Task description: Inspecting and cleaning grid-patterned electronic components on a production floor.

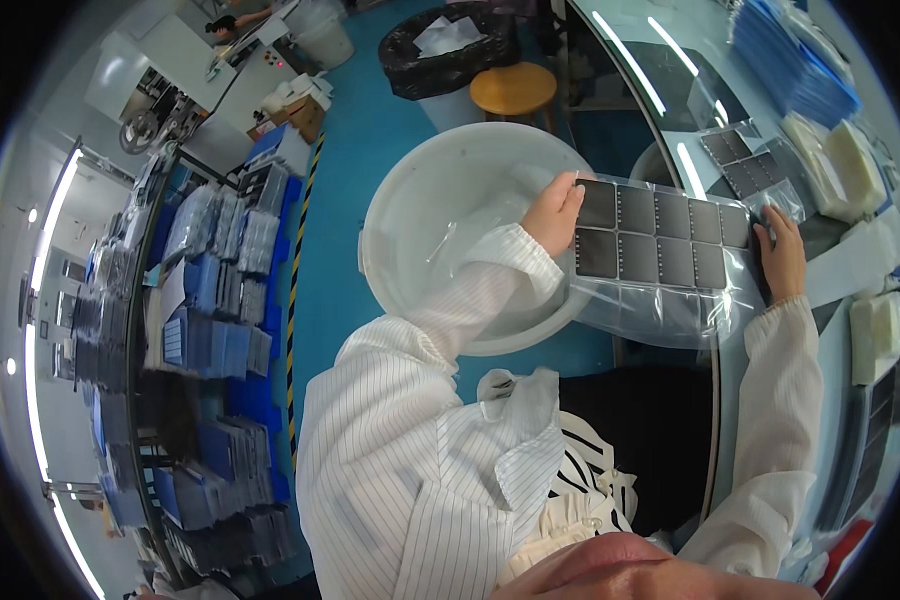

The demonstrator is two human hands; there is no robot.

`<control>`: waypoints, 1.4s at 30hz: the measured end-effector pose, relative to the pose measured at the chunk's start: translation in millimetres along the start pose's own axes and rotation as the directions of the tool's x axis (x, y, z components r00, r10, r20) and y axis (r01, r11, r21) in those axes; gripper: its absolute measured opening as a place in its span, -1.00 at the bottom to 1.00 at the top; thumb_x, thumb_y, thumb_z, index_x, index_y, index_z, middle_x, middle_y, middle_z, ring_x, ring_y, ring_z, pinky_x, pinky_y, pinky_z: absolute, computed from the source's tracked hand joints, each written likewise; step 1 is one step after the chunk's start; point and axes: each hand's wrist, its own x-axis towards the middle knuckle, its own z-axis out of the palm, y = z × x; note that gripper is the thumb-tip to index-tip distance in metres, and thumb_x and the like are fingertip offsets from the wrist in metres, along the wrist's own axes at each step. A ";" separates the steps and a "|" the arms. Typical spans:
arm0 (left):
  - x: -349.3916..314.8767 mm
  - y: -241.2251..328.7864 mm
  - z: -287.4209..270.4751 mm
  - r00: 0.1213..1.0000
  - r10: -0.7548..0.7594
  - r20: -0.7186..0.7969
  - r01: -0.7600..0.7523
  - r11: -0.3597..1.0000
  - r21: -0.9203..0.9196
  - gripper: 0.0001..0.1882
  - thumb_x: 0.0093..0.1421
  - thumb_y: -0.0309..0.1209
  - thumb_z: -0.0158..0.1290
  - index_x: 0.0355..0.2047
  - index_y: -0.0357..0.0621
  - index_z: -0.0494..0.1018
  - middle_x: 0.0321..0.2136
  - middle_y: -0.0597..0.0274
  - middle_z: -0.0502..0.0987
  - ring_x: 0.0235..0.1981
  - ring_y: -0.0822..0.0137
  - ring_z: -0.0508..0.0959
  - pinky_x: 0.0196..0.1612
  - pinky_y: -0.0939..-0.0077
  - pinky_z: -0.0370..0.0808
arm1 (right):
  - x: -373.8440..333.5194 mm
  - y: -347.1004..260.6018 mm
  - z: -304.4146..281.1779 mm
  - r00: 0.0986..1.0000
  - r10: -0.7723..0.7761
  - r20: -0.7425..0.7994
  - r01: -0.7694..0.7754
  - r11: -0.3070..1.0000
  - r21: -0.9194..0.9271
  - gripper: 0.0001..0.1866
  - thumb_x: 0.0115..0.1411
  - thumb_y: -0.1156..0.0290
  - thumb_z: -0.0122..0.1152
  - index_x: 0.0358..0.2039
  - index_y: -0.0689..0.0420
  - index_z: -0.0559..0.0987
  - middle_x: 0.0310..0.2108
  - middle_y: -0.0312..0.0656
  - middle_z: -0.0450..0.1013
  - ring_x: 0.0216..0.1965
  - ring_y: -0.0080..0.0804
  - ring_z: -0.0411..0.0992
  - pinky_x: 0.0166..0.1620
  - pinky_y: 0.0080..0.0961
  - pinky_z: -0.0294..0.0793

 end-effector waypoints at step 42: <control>58.4 25.3 89.1 0.986 0.063 0.157 -0.005 0.939 -0.344 -0.75 0.28 -0.44 -0.24 -0.10 -0.30 0.30 -0.39 0.03 0.49 -0.47 0.28 0.55 -0.47 0.44 0.51 | 35.8 -30.0 -66.2 0.674 0.194 -0.712 -0.158 0.980 0.118 -0.81 0.09 0.24 0.13 -0.40 0.04 0.62 -0.56 -0.14 0.50 -0.50 -0.23 0.49 -0.36 -0.41 0.40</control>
